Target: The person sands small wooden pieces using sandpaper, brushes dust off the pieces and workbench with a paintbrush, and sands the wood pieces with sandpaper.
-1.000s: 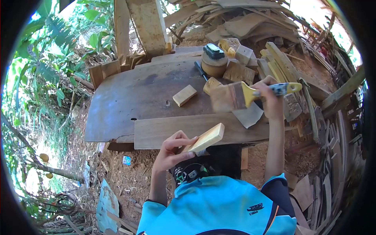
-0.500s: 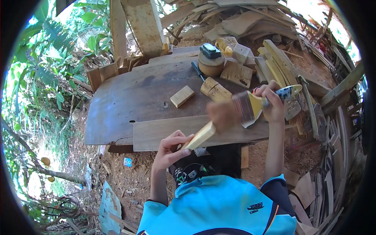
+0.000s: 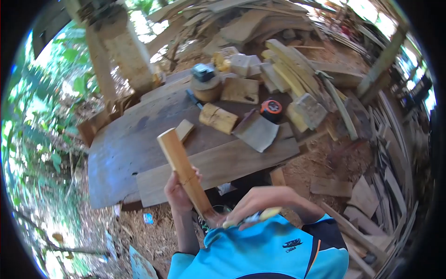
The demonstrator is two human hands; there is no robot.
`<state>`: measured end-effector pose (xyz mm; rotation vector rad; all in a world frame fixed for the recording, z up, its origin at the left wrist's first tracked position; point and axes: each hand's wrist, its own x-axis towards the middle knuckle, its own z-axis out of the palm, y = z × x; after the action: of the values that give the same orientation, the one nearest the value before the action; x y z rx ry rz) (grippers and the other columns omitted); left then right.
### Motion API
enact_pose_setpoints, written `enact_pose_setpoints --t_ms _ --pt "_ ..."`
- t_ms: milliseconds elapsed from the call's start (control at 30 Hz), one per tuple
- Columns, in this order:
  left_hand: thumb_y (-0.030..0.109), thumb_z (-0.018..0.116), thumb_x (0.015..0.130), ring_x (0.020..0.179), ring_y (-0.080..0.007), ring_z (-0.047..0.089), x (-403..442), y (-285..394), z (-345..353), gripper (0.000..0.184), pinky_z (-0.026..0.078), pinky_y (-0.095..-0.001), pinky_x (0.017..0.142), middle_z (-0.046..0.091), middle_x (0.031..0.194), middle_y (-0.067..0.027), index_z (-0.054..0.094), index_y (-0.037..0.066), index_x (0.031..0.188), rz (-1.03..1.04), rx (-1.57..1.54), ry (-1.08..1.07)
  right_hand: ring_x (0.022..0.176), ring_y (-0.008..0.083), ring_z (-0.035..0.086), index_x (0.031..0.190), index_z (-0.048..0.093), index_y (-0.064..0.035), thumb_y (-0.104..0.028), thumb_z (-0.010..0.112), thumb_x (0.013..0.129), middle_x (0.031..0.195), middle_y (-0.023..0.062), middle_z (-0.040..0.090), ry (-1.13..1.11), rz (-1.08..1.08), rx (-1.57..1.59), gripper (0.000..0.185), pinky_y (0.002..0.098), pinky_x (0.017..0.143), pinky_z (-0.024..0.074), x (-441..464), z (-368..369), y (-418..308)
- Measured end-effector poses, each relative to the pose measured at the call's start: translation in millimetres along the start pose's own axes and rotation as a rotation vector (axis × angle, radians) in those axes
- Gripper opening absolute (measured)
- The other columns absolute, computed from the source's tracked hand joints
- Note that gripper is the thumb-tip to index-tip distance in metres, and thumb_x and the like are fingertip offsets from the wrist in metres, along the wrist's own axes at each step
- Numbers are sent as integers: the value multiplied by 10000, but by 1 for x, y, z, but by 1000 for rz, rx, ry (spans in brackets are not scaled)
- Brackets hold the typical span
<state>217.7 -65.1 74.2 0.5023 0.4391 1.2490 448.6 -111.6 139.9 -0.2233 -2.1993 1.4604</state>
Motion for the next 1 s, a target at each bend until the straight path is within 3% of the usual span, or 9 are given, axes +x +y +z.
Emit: enact_pose_setpoints --t_ms 167,233,333,467,500,633,733,933,1000 --pt "409 434 868 837 -236 497 10 -16 26 472 423 -357 742 506 928 -134 457 -6 1091 -206 128 -53 860 302 597 948 572 -18 -122 587 762 954 129 620 18 -2 -148 214 363 696 474 -6 -19 -28" --pt "436 444 862 826 -229 481 4 -31 31 487 415 -353 727 497 925 -126 475 3 1084 -281 248 142 925 246 615 885 594 -59 -119 655 700 996 98 624 413 -34 -643 204 324 741 518 -13 -37 -47" --pt "412 447 866 874 -236 533 11 -41 27 448 446 -363 778 532 951 -115 500 13 1063 -488 -260 -269 905 249 621 842 599 -70 -103 669 694 990 111 624 736 -39 -757 167 314 726 529 -16 -53 -59" --pt "431 456 868 846 -213 487 12 -37 45 466 488 -333 754 504 854 -97 508 10 1061 -284 -3 172 837 246 604 824 522 -67 -114 578 708 1044 96 568 507 -133 -787 137 318 654 500 -9 -36 -36" --pt "440 466 866 820 -207 446 21 -42 30 471 460 -335 721 489 837 -91 507 -5 1015 -241 -277 114 803 251 604 820 511 -55 -101 564 707 998 95 565 377 -106 -762 133 333 629 499 -6 -23 -31" --pt "410 438 888 756 -232 462 37 -26 17 420 404 -363 647 553 846 -107 544 17 989 -257 -391 89 685 330 590 842 492 -22 -118 556 691 896 122 578 130 67 -455 191 405 562 481 -7 10 -30" --pt "400 438 892 778 -239 497 36 -17 17 411 432 -376 660 560 846 -118 545 17 998 -300 -379 71 780 337 606 978 569 -35 -134 593 769 977 149 620 202 53 -233 233 380 617 493 -10 3 -41" --pt "390 426 892 804 -247 520 29 -32 29 424 453 -397 678 552 927 -143 540 -2 1008 -417 -249 81 791 290 629 945 602 -26 -70 651 763 893 147 640 -139 14 238 193 333 670 500 -7 -17 -6" --pt "332 438 890 833 -250 577 26 -40 24 369 488 -397 722 568 940 -122 521 16 1061 -475 -289 -19 814 255 639 901 613 -13 -51 668 740 896 126 648 79 49 78 174 308 717 505 -6 -25 -16"
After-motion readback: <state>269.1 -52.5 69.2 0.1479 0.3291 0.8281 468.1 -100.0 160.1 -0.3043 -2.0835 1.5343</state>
